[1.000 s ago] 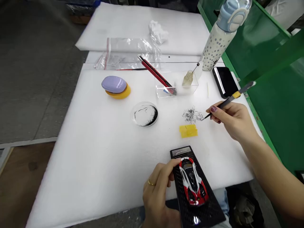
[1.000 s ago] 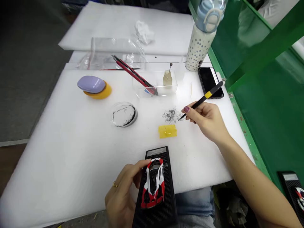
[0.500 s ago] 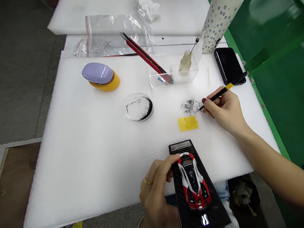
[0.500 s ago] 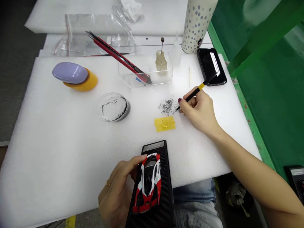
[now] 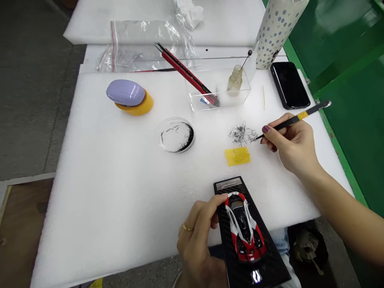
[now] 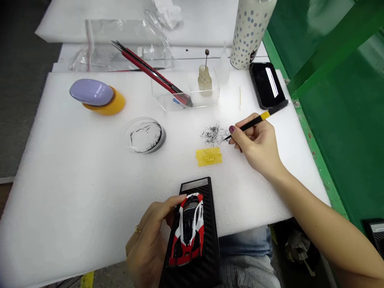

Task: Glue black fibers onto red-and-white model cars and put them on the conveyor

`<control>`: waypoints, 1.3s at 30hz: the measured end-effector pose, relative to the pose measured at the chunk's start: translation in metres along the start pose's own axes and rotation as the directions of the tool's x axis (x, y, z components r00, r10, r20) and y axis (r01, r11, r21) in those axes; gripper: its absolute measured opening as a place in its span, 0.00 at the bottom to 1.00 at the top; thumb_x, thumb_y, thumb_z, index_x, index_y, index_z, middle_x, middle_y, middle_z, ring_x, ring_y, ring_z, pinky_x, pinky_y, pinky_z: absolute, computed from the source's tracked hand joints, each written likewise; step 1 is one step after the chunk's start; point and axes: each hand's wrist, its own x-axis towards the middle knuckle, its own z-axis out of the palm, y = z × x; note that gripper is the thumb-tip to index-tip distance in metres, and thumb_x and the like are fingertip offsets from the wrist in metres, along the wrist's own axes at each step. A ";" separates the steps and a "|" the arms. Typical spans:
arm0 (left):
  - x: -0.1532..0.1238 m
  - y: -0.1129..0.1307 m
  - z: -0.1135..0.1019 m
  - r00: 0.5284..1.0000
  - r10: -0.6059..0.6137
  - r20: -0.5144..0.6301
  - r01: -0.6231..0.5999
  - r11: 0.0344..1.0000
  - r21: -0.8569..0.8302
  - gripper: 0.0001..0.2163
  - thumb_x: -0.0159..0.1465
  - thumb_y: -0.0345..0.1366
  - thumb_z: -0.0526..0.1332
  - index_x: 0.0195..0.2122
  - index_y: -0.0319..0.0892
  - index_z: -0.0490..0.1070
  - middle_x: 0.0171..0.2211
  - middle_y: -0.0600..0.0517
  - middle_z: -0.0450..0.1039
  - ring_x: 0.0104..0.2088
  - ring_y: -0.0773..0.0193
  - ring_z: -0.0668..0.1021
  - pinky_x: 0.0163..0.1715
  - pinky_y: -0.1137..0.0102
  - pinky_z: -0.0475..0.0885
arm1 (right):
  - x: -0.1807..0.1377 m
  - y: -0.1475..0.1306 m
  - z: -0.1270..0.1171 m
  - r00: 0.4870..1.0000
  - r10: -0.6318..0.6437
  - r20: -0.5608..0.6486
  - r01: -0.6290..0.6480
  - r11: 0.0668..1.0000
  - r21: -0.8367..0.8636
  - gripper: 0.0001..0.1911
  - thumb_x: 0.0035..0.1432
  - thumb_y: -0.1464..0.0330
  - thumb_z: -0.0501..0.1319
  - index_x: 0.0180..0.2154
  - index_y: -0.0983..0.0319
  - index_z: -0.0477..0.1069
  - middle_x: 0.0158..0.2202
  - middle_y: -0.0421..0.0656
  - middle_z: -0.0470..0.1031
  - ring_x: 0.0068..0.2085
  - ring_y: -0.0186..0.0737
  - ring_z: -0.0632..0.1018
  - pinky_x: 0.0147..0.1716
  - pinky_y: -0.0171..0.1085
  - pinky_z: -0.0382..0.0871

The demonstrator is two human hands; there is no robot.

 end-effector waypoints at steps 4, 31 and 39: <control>0.000 -0.001 -0.001 1.000 -0.003 0.003 0.003 1.000 -0.014 0.13 0.70 0.41 0.59 0.53 0.46 0.75 0.30 0.55 0.66 0.29 0.66 0.66 0.28 0.69 0.65 | 0.000 0.002 -0.005 0.999 -0.036 0.011 0.037 0.998 -0.042 0.18 0.51 0.58 0.77 0.29 0.59 0.71 0.19 0.39 0.74 0.19 0.32 0.68 0.17 0.35 0.59; 0.000 0.005 0.004 0.999 -0.024 -0.024 0.023 0.998 -0.060 0.12 0.71 0.36 0.60 0.55 0.45 0.74 0.31 0.56 0.64 0.30 0.65 0.65 0.28 0.68 0.61 | 0.000 0.006 -0.003 0.990 -0.126 0.057 0.136 0.967 -0.217 0.15 0.54 0.61 0.74 0.30 0.57 0.69 0.22 0.39 0.73 0.22 0.36 0.72 0.21 0.38 0.60; 0.000 -0.004 -0.007 0.997 0.024 0.071 -0.022 0.999 -0.024 0.15 0.71 0.42 0.58 0.57 0.46 0.72 0.32 0.55 0.69 0.30 0.66 0.68 0.28 0.69 0.64 | -0.027 0.001 -0.006 0.956 -0.129 0.265 0.130 0.991 0.015 0.18 0.53 0.59 0.75 0.25 0.59 0.70 0.25 0.41 0.77 0.25 0.35 0.75 0.21 0.34 0.65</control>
